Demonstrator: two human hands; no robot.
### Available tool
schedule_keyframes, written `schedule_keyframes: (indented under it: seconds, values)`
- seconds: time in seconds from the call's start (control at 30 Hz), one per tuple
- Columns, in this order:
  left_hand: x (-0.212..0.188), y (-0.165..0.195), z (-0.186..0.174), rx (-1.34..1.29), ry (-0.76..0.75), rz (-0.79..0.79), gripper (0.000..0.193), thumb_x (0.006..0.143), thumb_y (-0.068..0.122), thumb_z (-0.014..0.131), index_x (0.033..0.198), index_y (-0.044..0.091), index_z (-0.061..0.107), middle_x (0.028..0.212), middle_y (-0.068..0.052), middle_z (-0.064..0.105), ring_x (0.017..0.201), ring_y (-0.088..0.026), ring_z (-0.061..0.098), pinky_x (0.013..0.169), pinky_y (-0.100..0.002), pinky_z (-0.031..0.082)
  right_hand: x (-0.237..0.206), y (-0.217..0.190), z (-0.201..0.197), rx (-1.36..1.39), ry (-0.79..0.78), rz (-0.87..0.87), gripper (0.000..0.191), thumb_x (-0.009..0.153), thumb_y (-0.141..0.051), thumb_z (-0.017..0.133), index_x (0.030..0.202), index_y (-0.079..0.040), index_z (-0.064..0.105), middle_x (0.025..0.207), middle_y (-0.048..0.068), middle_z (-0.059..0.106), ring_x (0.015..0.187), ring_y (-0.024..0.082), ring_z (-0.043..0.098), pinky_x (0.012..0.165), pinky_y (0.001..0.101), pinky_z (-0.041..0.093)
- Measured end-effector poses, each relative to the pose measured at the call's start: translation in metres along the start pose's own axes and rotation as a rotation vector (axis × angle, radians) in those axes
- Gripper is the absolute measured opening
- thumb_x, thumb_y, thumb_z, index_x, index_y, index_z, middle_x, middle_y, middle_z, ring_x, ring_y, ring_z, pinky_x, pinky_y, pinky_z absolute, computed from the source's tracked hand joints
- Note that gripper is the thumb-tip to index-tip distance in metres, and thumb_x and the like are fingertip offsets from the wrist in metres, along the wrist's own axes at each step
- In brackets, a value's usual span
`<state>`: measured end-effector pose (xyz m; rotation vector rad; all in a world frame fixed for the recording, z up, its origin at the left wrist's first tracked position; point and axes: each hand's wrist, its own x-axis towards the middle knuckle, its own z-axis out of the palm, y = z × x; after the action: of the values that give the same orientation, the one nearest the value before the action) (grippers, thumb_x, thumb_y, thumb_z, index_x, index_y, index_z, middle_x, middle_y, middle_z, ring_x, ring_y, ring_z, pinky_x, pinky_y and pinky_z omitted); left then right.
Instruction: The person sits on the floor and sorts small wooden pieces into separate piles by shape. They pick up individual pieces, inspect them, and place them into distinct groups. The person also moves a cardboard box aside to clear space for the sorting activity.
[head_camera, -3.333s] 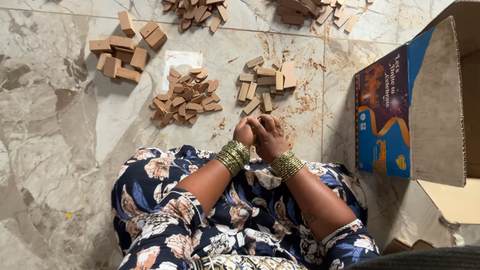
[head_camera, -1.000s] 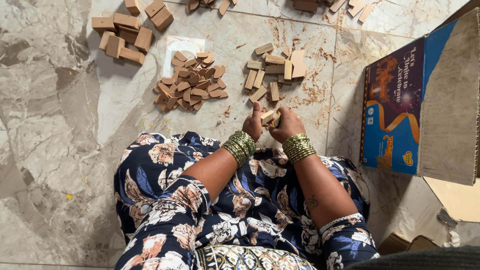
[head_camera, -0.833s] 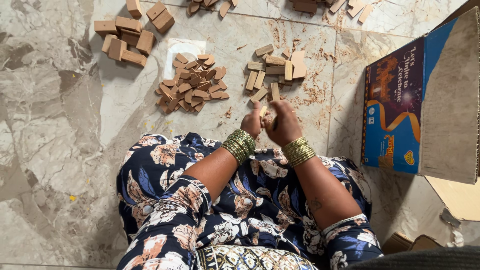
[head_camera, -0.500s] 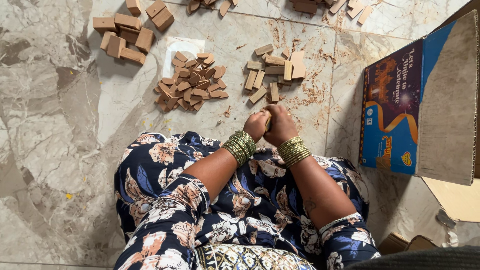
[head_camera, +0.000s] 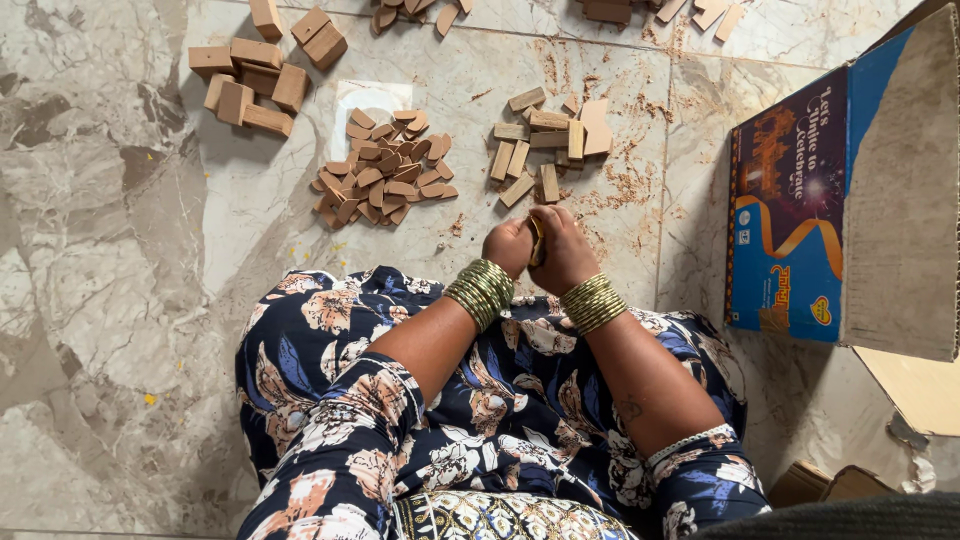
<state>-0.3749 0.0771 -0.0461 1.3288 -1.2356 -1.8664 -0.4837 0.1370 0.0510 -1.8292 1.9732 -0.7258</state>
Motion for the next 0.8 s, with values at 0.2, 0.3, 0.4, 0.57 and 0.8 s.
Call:
schedule_keyframes:
  seconds: [0.2,0.3,0.4,0.57,0.8]
  values:
    - [-0.019,0.015,0.003,0.23,-0.058,0.241,0.029,0.099,0.027,0.063,0.099,0.002,0.077,0.084,-0.006,0.077,0.076,-0.01,0.07,0.072,-0.028,0.058,0.003,0.018,-0.004,0.014,-0.18,0.281,0.047,0.08,-0.016,0.075,0.125,-0.011,0.061,0.116,0.017,0.066,0.107,0.033,0.067,0.094,0.0418,0.056]
    - [-0.022,0.018,0.004,0.192,-0.151,0.248,0.03,0.101,0.028,0.062,0.098,0.002,0.077,0.087,-0.007,0.076,0.08,-0.011,0.069,0.076,-0.028,0.058,0.007,0.033,-0.005,0.147,-0.274,0.409,0.046,0.084,-0.025,0.077,0.126,-0.012,0.064,0.113,0.017,0.071,0.107,0.029,0.071,0.096,0.0384,0.056]
    - [-0.016,0.015,0.004,0.045,-0.142,0.239,0.032,0.101,0.029,0.062,0.099,0.001,0.077,0.093,-0.008,0.077,0.084,-0.012,0.07,0.078,-0.029,0.058,0.009,0.039,-0.003,0.209,-0.153,0.364,0.051,0.08,-0.023,0.076,0.127,-0.008,0.061,0.112,0.018,0.072,0.107,0.029,0.072,0.095,0.0374,0.057]
    - [-0.001,0.003,0.002,-0.13,-0.045,0.063,0.034,0.102,0.031,0.056,0.108,0.002,0.074,0.1,-0.006,0.079,0.09,-0.009,0.073,0.084,-0.026,0.058,0.003,0.023,0.001,0.092,0.131,-0.058,0.042,0.089,-0.011,0.074,0.127,-0.002,0.058,0.118,0.021,0.063,0.11,0.037,0.065,0.1,0.0417,0.055]
    - [-0.007,-0.005,0.004,-0.081,-0.128,0.241,0.038,0.106,0.031,0.051,0.11,-0.001,0.072,0.094,-0.005,0.075,0.084,-0.009,0.068,0.078,-0.027,0.056,0.001,0.004,0.003,-0.006,0.006,0.121,0.039,0.085,-0.005,0.07,0.123,-0.004,0.061,0.113,0.02,0.064,0.101,0.037,0.067,0.089,0.0431,0.057]
